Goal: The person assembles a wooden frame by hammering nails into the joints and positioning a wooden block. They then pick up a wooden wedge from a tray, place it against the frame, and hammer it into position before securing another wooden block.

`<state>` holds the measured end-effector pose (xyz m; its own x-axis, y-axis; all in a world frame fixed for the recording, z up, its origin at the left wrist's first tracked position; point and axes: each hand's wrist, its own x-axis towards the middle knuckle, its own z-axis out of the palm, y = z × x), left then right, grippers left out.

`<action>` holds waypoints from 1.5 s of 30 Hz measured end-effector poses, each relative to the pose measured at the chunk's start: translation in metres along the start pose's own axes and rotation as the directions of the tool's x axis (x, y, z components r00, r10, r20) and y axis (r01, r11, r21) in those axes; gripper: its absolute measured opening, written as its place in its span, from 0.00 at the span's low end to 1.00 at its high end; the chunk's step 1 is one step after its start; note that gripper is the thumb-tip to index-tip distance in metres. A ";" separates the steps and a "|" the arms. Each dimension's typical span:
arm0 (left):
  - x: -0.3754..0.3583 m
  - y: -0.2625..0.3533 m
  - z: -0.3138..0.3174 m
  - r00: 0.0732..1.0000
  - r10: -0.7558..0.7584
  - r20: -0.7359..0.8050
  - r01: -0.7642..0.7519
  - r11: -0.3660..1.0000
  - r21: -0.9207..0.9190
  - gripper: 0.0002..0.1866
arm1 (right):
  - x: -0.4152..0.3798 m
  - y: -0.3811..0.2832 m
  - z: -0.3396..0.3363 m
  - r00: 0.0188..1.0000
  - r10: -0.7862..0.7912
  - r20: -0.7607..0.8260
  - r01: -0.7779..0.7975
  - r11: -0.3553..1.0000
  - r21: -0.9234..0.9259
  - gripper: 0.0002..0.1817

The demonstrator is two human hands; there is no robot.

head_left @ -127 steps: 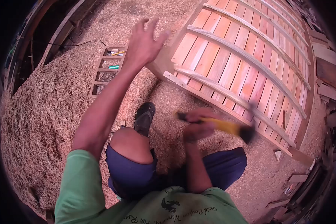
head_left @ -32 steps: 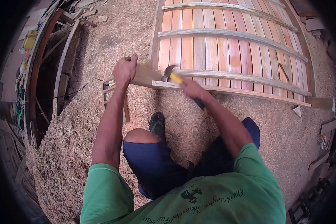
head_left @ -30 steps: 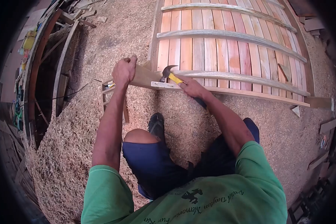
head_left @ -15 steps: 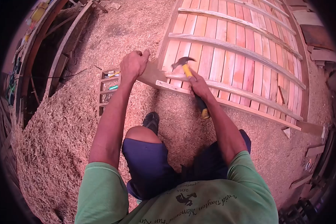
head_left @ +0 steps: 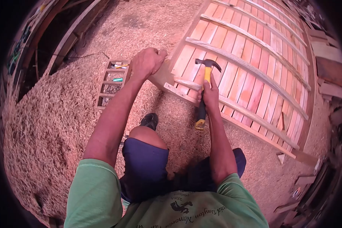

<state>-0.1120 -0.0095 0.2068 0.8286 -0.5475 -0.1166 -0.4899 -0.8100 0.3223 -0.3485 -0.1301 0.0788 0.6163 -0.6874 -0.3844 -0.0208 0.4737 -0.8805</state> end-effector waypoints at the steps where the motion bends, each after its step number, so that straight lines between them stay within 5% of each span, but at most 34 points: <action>1: -0.001 0.000 0.000 1.000 -0.003 -0.008 0.003 1.000 0.004 0.34 | -0.001 0.004 -0.001 1.000 0.008 0.010 -0.007 0.999 -0.045 0.33; 4: -0.002 -0.001 0.000 1.000 0.006 -0.025 -0.005 1.000 0.008 0.33 | -0.017 0.024 -0.011 0.895 0.211 0.393 0.026 0.855 -0.519 0.33; 8: -0.003 0.001 -0.001 1.000 0.017 -0.012 -0.017 1.000 -0.005 0.32 | -0.004 0.008 -0.020 0.871 0.273 0.410 0.009 0.823 -0.568 0.32; 14: -0.007 0.002 -0.003 1.000 0.007 -0.008 -0.007 1.000 -0.023 0.33 | -0.002 0.012 -0.003 0.997 0.052 0.054 -0.053 0.999 0.011 0.32; 15: -0.007 0.004 -0.006 1.000 0.007 -0.012 -0.007 1.000 -0.031 0.33 | -0.008 0.021 -0.002 1.000 0.006 0.011 -0.005 0.998 -0.067 0.32; 17: -0.003 0.007 -0.013 1.000 0.008 0.014 -0.008 1.000 -0.008 0.34 | -0.012 0.076 -0.018 0.969 -0.110 0.221 0.204 0.862 -0.465 0.31; 20: -0.006 0.000 -0.004 1.000 0.012 0.014 -0.012 1.000 -0.001 0.34 | -0.038 0.047 -0.014 0.963 0.066 0.262 0.095 0.825 -0.557 0.31; 23: -0.004 0.004 -0.008 1.000 0.023 0.017 -0.022 1.000 -0.016 0.34 | -0.044 -0.005 -0.002 0.950 0.231 0.211 -0.126 0.900 -0.416 0.31; 27: -0.004 -0.001 -0.003 0.999 0.039 -0.010 -0.039 0.999 0.008 0.34 | -0.040 -0.017 0.002 0.995 -0.041 0.086 0.057 0.980 -0.192 0.32; 29: -0.003 -0.003 -0.001 1.000 0.025 0.000 -0.025 1.000 0.005 0.34 | -0.042 0.014 -0.004 0.992 -0.088 0.096 0.127 0.820 -0.559 0.32; 32: -0.002 0.000 -0.004 1.000 0.025 0.006 -0.025 1.000 -0.008 0.34 | -0.055 0.050 -0.010 0.893 -0.314 0.323 0.445 0.512 -0.734 0.31; 34: -0.001 -0.001 -0.004 1.000 0.022 0.011 -0.022 1.000 -0.018 0.34 | -0.075 0.022 0.005 0.973 -0.119 0.199 0.230 0.617 -0.753 0.32; 39: -0.005 0.005 -0.010 0.999 -0.003 0.047 0.004 1.000 -0.014 0.33 | -0.116 0.014 0.040 0.893 -0.450 0.001 0.345 0.683 -0.644 0.34; 42: -0.004 0.004 -0.009 0.999 -0.014 0.037 0.014 1.000 -0.003 0.33 | -0.122 0.075 0.045 0.891 -0.453 0.019 0.383 0.730 -0.566 0.35; 45: 0.003 -0.007 0.003 0.999 0.036 -0.012 -0.036 0.999 -0.026 0.36 | -0.114 0.087 0.034 0.911 -0.371 0.181 0.378 0.573 -0.727 0.35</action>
<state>-0.1070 -0.0063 0.2019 0.8138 -0.5735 -0.0937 -0.5121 -0.7840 0.3508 -0.3937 0.0083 0.0561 0.7114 -0.7022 0.0269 -0.3515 -0.3887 -0.8517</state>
